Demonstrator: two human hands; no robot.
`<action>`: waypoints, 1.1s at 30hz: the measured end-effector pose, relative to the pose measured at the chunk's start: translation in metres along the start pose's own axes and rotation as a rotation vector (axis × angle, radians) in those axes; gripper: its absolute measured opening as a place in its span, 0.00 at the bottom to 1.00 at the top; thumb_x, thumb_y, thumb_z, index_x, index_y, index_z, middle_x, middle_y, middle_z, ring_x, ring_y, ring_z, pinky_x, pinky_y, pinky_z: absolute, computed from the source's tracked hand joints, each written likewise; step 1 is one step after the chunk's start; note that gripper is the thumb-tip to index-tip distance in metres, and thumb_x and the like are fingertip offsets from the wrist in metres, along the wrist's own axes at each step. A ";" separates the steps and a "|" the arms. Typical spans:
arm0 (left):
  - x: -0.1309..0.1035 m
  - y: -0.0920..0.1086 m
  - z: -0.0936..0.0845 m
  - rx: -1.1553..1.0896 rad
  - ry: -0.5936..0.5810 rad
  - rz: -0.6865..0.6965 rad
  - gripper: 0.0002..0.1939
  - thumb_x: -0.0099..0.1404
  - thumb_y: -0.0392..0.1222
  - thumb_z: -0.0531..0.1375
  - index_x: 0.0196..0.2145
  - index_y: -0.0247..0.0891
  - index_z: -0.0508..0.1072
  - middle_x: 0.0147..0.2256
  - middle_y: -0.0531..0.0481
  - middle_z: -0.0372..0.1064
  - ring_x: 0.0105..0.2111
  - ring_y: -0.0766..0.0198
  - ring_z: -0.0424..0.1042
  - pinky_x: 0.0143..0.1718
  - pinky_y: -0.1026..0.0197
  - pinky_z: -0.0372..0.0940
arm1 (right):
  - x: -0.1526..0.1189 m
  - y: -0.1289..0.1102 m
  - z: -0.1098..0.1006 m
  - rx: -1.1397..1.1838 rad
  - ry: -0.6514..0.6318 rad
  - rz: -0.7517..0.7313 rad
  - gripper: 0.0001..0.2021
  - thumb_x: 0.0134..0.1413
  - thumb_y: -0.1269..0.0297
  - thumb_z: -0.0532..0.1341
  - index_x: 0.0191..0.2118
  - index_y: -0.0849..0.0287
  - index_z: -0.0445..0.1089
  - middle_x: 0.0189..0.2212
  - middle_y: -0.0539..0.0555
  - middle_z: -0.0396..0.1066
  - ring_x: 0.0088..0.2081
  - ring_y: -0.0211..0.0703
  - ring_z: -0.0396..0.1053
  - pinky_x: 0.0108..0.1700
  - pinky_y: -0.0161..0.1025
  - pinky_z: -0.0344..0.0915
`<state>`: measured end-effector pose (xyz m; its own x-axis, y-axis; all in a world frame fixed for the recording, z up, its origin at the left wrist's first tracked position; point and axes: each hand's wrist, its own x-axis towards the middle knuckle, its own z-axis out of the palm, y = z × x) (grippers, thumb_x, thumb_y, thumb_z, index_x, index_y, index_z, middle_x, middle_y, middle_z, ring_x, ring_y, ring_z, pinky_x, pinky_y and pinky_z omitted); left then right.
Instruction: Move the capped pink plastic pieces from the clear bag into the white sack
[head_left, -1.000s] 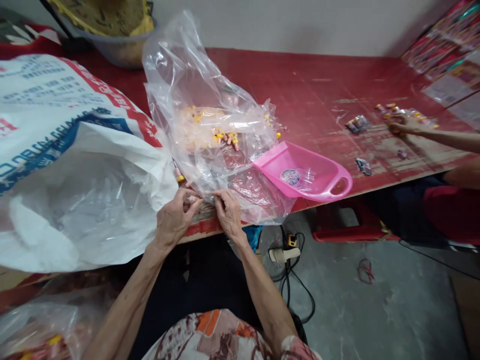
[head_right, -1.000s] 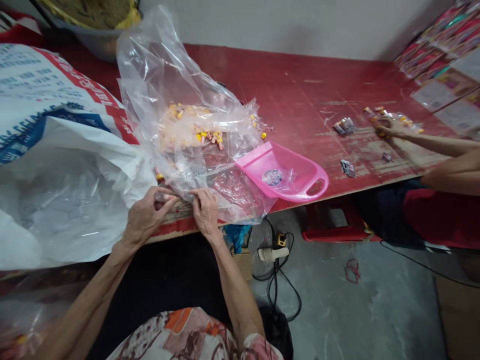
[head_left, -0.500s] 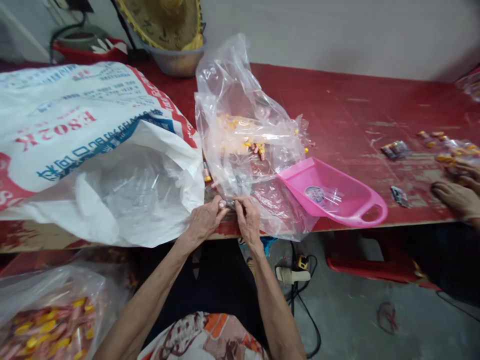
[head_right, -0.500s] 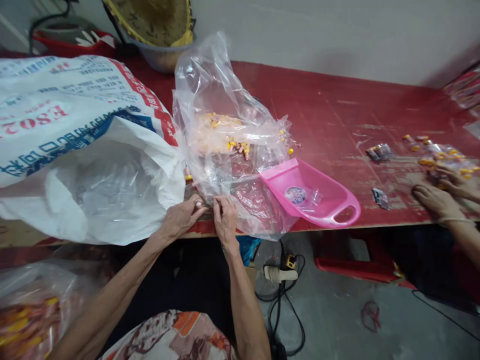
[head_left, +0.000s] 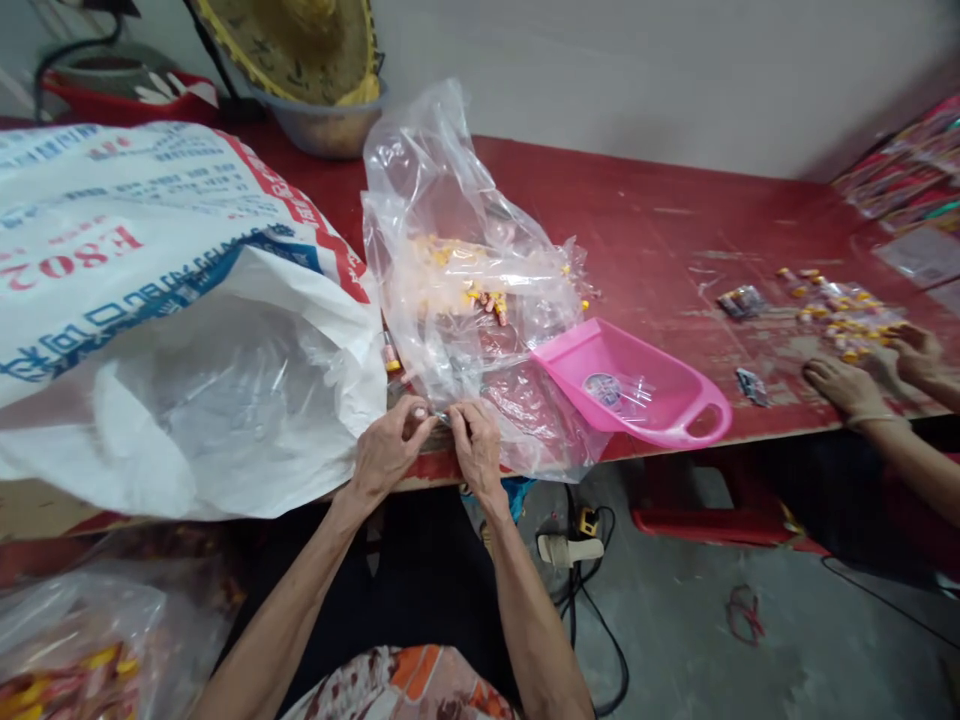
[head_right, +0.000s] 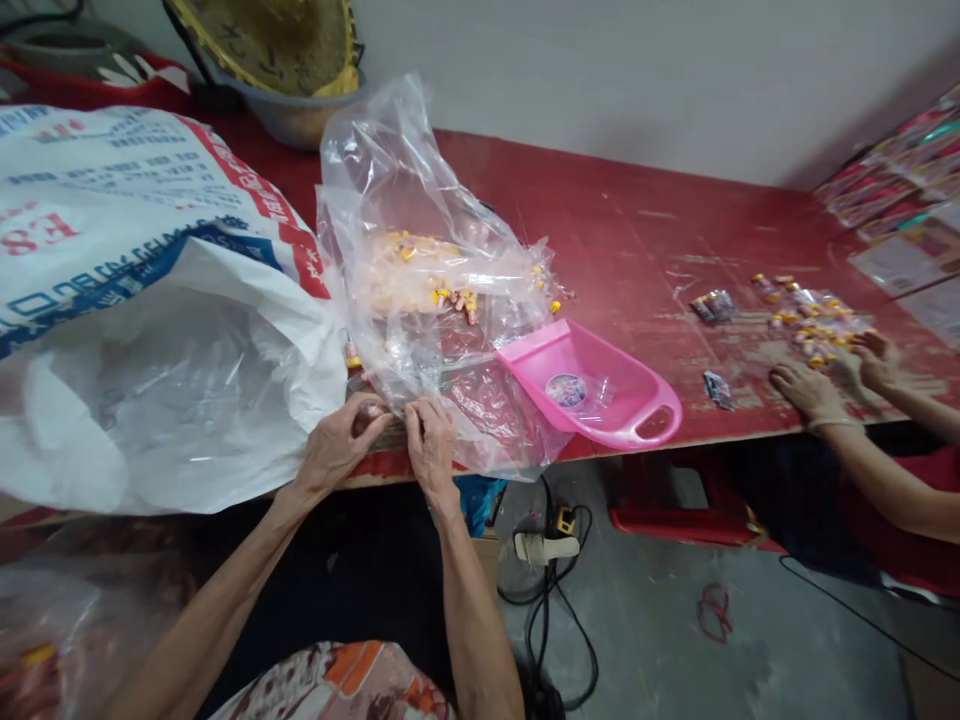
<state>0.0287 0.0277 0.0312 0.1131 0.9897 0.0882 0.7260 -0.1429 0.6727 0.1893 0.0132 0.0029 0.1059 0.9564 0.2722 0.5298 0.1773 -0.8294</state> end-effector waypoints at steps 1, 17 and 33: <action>-0.001 -0.002 0.003 -0.067 0.048 0.052 0.10 0.72 0.50 0.59 0.46 0.45 0.74 0.39 0.52 0.79 0.37 0.60 0.79 0.39 0.62 0.69 | 0.000 0.000 0.001 0.000 0.002 0.000 0.17 0.77 0.57 0.51 0.38 0.53 0.73 0.38 0.52 0.75 0.42 0.45 0.71 0.48 0.42 0.62; 0.016 0.000 -0.008 0.171 -0.043 -0.027 0.09 0.69 0.51 0.61 0.40 0.44 0.73 0.31 0.52 0.77 0.32 0.57 0.78 0.32 0.61 0.64 | 0.000 -0.002 0.002 0.017 -0.003 -0.006 0.15 0.77 0.61 0.52 0.38 0.53 0.72 0.38 0.52 0.76 0.44 0.44 0.72 0.49 0.42 0.61; 0.031 -0.009 -0.016 0.068 0.178 -0.118 0.15 0.70 0.56 0.61 0.46 0.44 0.74 0.38 0.49 0.80 0.37 0.55 0.80 0.36 0.59 0.66 | 0.001 -0.003 0.001 0.003 -0.007 0.031 0.16 0.76 0.60 0.52 0.38 0.53 0.74 0.38 0.52 0.77 0.43 0.45 0.72 0.50 0.43 0.63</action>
<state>0.0148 0.0594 0.0398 -0.0920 0.9853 0.1439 0.7718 -0.0208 0.6355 0.1868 0.0140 0.0057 0.1163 0.9632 0.2424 0.5237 0.1479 -0.8390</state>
